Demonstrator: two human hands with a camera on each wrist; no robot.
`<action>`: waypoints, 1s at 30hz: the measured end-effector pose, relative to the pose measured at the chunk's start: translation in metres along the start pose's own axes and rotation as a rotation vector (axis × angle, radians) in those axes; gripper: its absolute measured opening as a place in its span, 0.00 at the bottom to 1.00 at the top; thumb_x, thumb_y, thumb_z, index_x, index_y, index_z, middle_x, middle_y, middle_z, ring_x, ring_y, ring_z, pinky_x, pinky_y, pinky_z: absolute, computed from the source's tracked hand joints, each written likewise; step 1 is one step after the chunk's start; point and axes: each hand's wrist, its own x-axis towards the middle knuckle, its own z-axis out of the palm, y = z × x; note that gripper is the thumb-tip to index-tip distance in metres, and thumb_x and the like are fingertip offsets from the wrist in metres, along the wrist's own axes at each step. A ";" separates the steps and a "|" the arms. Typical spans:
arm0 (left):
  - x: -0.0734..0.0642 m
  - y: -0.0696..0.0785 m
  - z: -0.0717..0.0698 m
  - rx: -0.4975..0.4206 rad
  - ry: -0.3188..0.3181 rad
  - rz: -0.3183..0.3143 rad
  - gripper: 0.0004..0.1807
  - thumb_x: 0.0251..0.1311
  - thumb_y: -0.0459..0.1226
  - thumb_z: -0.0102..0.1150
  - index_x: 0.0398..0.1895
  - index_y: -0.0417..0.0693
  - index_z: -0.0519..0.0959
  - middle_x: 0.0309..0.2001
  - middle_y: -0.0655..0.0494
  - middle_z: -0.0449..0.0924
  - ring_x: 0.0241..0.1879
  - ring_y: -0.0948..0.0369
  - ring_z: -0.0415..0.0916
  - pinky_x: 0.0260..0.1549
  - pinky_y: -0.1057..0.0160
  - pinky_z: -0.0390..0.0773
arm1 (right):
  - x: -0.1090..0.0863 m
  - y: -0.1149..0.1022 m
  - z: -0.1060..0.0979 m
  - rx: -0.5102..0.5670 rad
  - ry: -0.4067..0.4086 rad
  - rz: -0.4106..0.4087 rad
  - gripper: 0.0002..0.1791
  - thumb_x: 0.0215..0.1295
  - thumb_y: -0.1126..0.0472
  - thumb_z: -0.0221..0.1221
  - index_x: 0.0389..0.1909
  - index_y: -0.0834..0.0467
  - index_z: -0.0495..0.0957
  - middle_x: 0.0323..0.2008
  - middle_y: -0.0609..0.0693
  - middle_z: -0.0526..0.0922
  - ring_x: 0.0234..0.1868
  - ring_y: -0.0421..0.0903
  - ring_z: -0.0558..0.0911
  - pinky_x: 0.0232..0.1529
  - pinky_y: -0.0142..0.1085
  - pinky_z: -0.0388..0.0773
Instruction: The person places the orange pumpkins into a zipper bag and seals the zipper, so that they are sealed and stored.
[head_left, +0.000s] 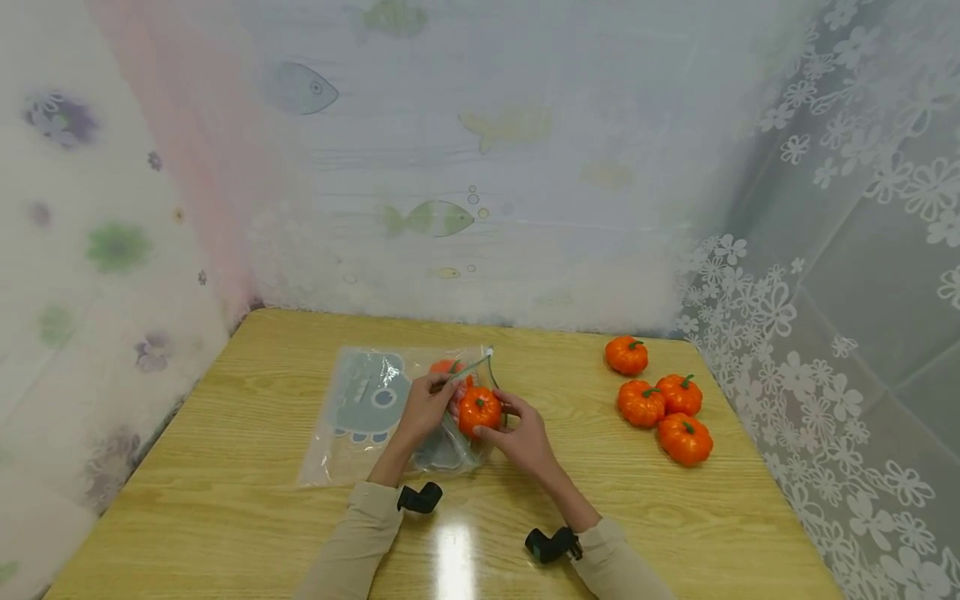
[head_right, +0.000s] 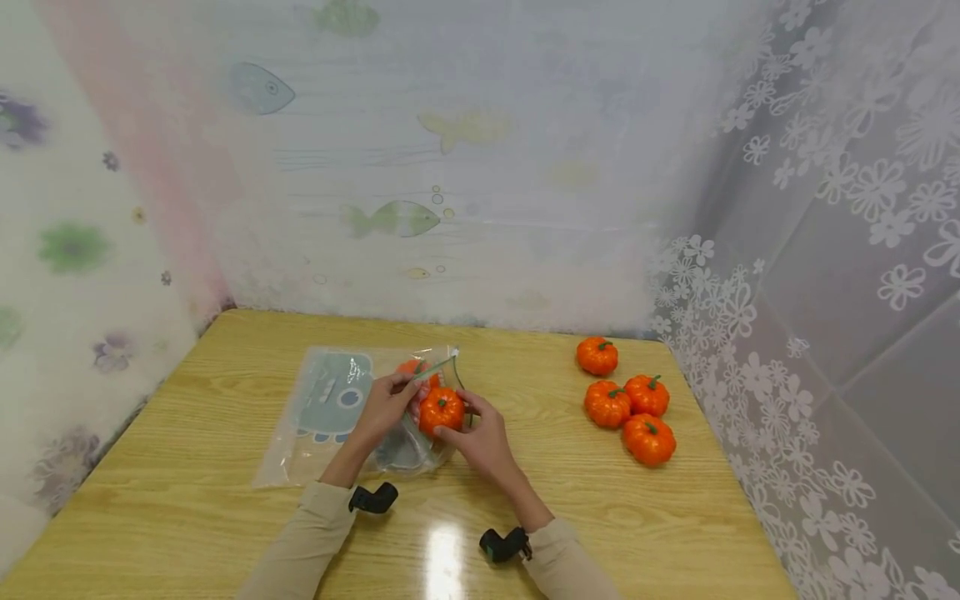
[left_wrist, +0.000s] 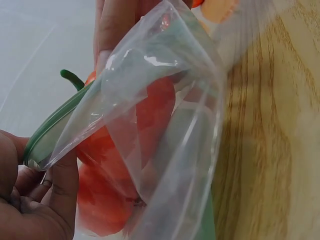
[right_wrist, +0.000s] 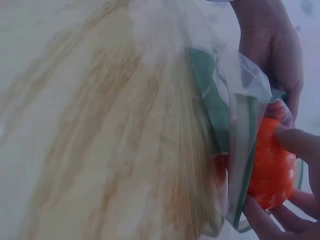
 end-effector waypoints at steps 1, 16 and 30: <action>0.000 0.001 0.000 -0.006 -0.004 0.001 0.13 0.77 0.32 0.51 0.48 0.29 0.81 0.31 0.45 0.82 0.20 0.64 0.75 0.20 0.69 0.80 | 0.001 -0.001 0.001 -0.005 0.007 0.007 0.36 0.60 0.63 0.73 0.69 0.62 0.72 0.66 0.60 0.75 0.59 0.58 0.78 0.48 0.40 0.87; 0.004 0.008 0.003 -0.009 -0.013 0.022 0.15 0.77 0.32 0.51 0.52 0.25 0.79 0.34 0.37 0.82 0.20 0.64 0.75 0.21 0.69 0.80 | 0.015 -0.008 0.012 -0.098 0.021 -0.015 0.36 0.63 0.61 0.71 0.70 0.66 0.70 0.66 0.62 0.75 0.59 0.61 0.79 0.53 0.52 0.84; 0.004 0.004 0.004 -0.085 -0.031 0.024 0.14 0.76 0.31 0.52 0.50 0.26 0.80 0.31 0.43 0.83 0.17 0.62 0.75 0.19 0.66 0.80 | 0.015 -0.010 0.008 -0.142 0.130 -0.018 0.36 0.62 0.60 0.72 0.68 0.64 0.71 0.65 0.61 0.75 0.57 0.57 0.77 0.52 0.48 0.84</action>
